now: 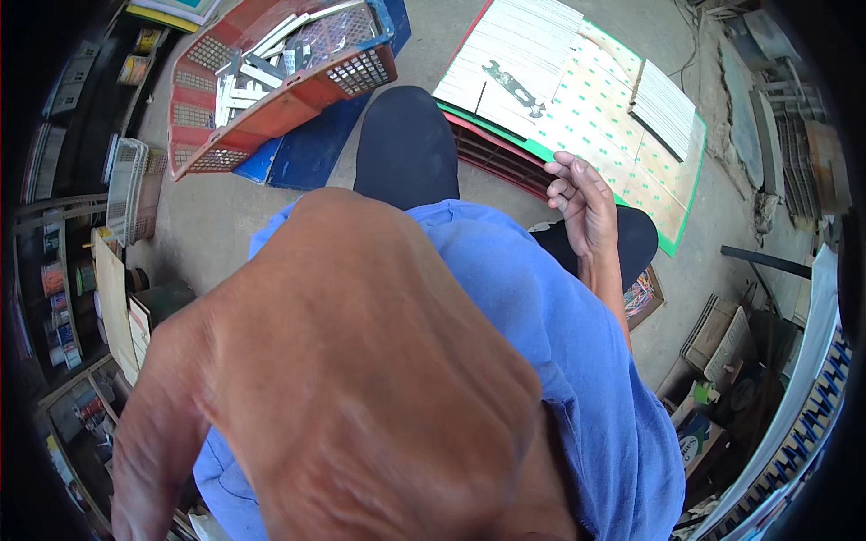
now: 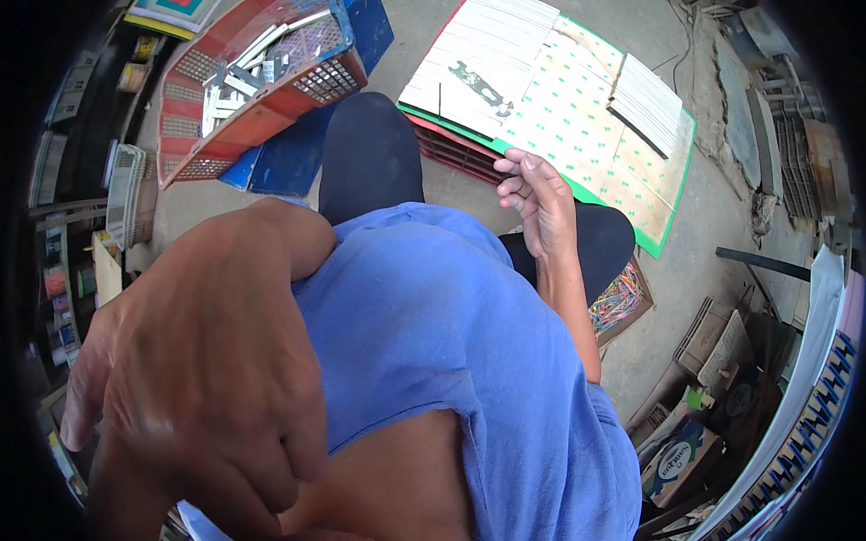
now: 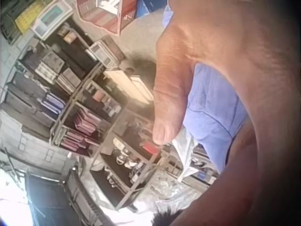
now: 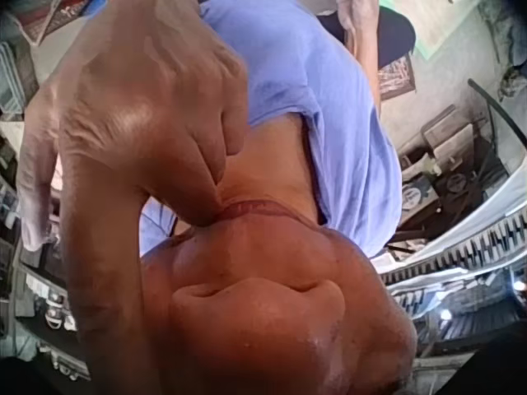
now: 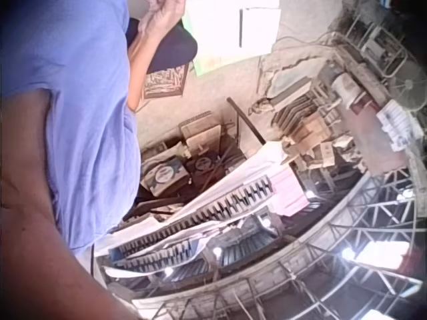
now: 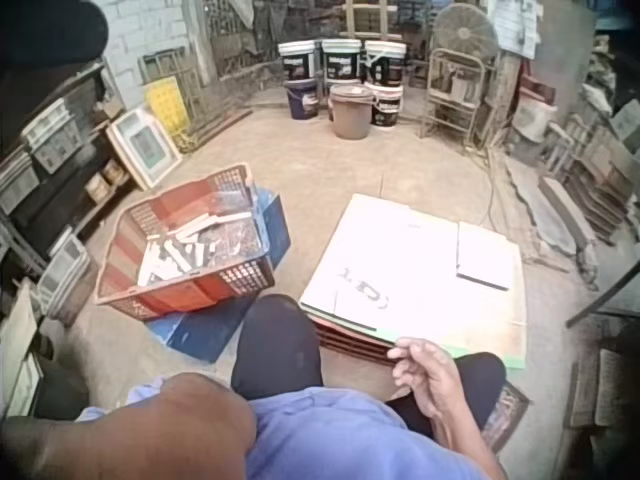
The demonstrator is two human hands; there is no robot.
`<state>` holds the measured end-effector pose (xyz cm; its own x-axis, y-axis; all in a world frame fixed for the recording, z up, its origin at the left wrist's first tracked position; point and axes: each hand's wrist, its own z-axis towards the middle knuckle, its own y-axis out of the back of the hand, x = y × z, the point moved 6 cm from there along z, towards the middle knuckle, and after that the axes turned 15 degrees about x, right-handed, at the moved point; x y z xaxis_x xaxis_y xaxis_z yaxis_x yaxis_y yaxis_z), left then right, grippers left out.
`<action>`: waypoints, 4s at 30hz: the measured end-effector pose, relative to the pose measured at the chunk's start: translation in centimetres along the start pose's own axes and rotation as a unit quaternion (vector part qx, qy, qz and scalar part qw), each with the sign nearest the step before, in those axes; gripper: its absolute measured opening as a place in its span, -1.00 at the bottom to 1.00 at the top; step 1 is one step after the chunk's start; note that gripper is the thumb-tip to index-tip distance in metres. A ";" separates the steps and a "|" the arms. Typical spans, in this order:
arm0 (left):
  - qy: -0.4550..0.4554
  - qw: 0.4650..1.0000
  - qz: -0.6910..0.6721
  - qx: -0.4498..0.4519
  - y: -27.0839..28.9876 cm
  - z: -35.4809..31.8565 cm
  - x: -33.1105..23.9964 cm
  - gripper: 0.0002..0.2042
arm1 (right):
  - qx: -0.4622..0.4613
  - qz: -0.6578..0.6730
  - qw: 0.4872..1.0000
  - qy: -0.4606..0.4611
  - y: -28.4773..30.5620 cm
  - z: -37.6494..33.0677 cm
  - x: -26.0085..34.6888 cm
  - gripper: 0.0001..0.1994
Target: The person is assembling and sorting metal or plastic frame components on a workspace.
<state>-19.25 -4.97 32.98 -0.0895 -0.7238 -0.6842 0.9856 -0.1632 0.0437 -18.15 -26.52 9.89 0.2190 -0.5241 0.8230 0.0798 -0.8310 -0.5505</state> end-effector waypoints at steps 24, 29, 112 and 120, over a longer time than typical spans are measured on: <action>-0.051 0.991 0.121 -0.006 -0.7 3.3 -1.6 -0.67 | 0.025 -0.054 0.997 -0.058 -2.1 0.6 -1.9 -0.70; -0.059 0.996 0.060 -0.031 0.8 1.7 -1.5 -0.83 | 0.000 -0.076 0.995 -0.060 -0.6 0.6 -2.3 -0.71; 0.619 0.373 0.050 -0.689 20.4 -58.5 -12.8 -0.30 | 0.474 -0.792 0.385 -0.007 -37.9 38.3 -28.1 0.06; 0.615 0.383 0.002 -0.689 20.7 -60.3 -11.9 -0.29 | 0.440 -0.796 0.415 0.014 -36.9 39.5 -28.1 0.01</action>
<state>10.89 40.70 -1.86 -0.7880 0.2789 -0.5489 0.2005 0.9592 0.1995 11.19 26.28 1.53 -0.8027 0.5475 0.2363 0.4288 0.2546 0.8668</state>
